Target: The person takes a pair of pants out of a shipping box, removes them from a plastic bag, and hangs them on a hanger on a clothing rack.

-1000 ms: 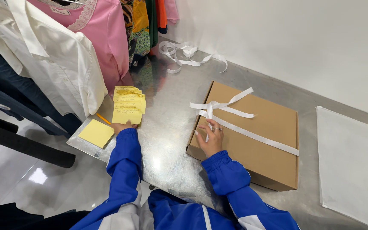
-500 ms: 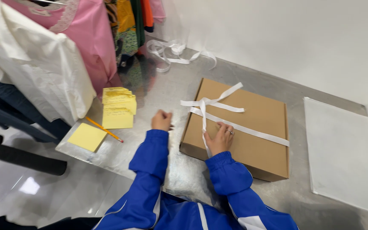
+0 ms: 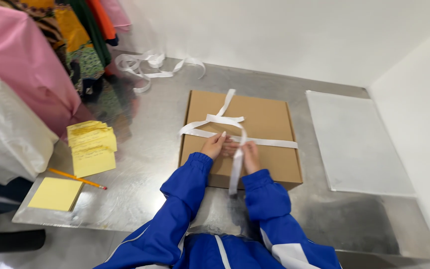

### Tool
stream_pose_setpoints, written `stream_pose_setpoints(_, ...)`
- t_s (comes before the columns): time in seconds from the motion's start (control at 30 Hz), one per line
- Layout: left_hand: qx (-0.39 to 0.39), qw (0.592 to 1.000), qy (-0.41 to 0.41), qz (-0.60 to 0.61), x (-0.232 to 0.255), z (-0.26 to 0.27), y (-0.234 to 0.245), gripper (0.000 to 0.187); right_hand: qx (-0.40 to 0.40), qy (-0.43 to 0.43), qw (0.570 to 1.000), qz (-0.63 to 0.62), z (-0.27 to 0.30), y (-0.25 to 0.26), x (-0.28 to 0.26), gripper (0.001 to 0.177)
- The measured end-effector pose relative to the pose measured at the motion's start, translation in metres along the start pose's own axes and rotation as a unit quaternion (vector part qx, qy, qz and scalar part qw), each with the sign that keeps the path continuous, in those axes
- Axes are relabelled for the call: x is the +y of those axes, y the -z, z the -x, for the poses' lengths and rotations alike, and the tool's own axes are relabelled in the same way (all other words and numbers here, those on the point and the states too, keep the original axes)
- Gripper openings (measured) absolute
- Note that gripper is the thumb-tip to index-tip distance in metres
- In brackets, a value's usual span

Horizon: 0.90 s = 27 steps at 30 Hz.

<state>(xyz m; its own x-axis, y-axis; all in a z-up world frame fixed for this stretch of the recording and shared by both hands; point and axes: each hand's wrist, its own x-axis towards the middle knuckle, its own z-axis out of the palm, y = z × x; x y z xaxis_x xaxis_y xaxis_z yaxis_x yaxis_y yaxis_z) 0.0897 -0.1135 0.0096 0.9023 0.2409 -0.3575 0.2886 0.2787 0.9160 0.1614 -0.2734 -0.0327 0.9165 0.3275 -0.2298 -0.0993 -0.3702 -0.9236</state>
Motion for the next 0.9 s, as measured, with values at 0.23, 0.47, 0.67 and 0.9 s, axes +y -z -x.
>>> stream_pose_setpoints(0.23,0.061,0.918,-0.148,-0.362,0.024,0.011,-0.012,0.048,0.254,0.075,0.908,-0.323,0.010,0.142,-0.011,0.027)
stream_pose_setpoints(0.47,0.074,0.843,-0.112,-0.522,0.035,0.003,0.000,0.067,0.419,0.022,0.797,-0.435,-0.027,0.223,0.043,0.016)
stream_pose_setpoints(0.67,0.022,0.828,-0.060,-0.557,0.046,-0.023,0.021,0.050,0.373,0.039,0.917,-0.131,0.006,0.254,0.023,0.031)
stream_pose_setpoints(0.9,-0.053,0.750,-0.053,-0.657,0.051,-0.039,0.036,0.032,0.196,-0.096,0.895,0.389,0.047,0.180,-0.055,0.079)
